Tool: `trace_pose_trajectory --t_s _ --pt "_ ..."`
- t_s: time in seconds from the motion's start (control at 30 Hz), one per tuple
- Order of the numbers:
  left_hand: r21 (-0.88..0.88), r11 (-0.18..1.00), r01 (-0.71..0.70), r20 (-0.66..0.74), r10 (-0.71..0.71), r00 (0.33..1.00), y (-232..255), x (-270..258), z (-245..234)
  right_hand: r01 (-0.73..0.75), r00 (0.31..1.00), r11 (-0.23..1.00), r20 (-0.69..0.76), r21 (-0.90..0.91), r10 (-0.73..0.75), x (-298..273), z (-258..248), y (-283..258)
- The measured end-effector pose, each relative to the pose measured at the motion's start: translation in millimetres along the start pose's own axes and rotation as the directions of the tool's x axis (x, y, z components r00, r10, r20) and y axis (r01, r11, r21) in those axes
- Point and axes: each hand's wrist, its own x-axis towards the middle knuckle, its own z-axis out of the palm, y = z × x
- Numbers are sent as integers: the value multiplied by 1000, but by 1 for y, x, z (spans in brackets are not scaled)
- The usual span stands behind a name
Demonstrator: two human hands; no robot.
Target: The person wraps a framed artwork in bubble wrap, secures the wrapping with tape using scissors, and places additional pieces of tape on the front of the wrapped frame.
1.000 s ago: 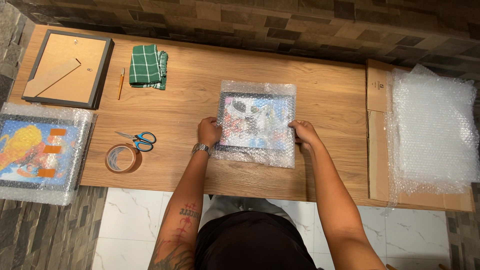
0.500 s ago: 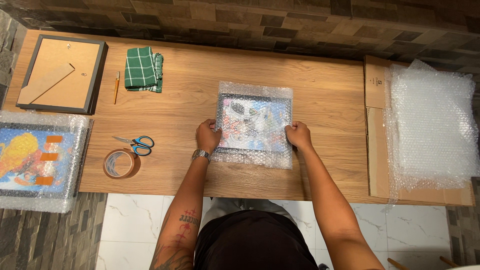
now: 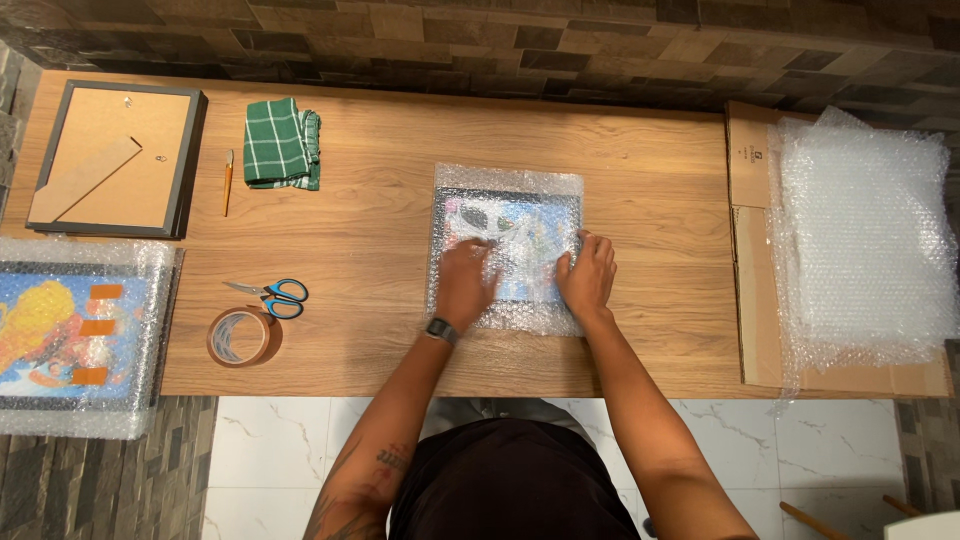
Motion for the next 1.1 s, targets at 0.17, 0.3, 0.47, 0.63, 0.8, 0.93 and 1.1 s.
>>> trace_pose_trajectory --t_s 0.17,0.3,0.47,0.63,0.8,0.93,1.1 --pt "164 799 -579 308 516 799 30 -25 48 232 967 965 -78 -122 -242 5 26 24" --pt "192 734 -652 196 622 758 7 -37 80 376 926 919 30 -118 -375 14 19 24" --pt "187 741 -645 216 609 763 -3 -45 78 488 871 870 112 -69 -479 22 18 17" --pt "144 815 -562 262 516 815 4 -54 71 515 850 857 145 -30 -506 28 15 12" --pt "-37 946 -322 244 321 915 18 -60 54 499 846 866 230 -26 -480 32 11 13" --pt "-131 979 -153 122 169 978 -16 -51 54 524 828 851 215 32 -518 36 6 9" --pt "-91 996 -7 -204 -11 979 -51 -53 21 551 812 820 129 154 -569 37 9 -3"
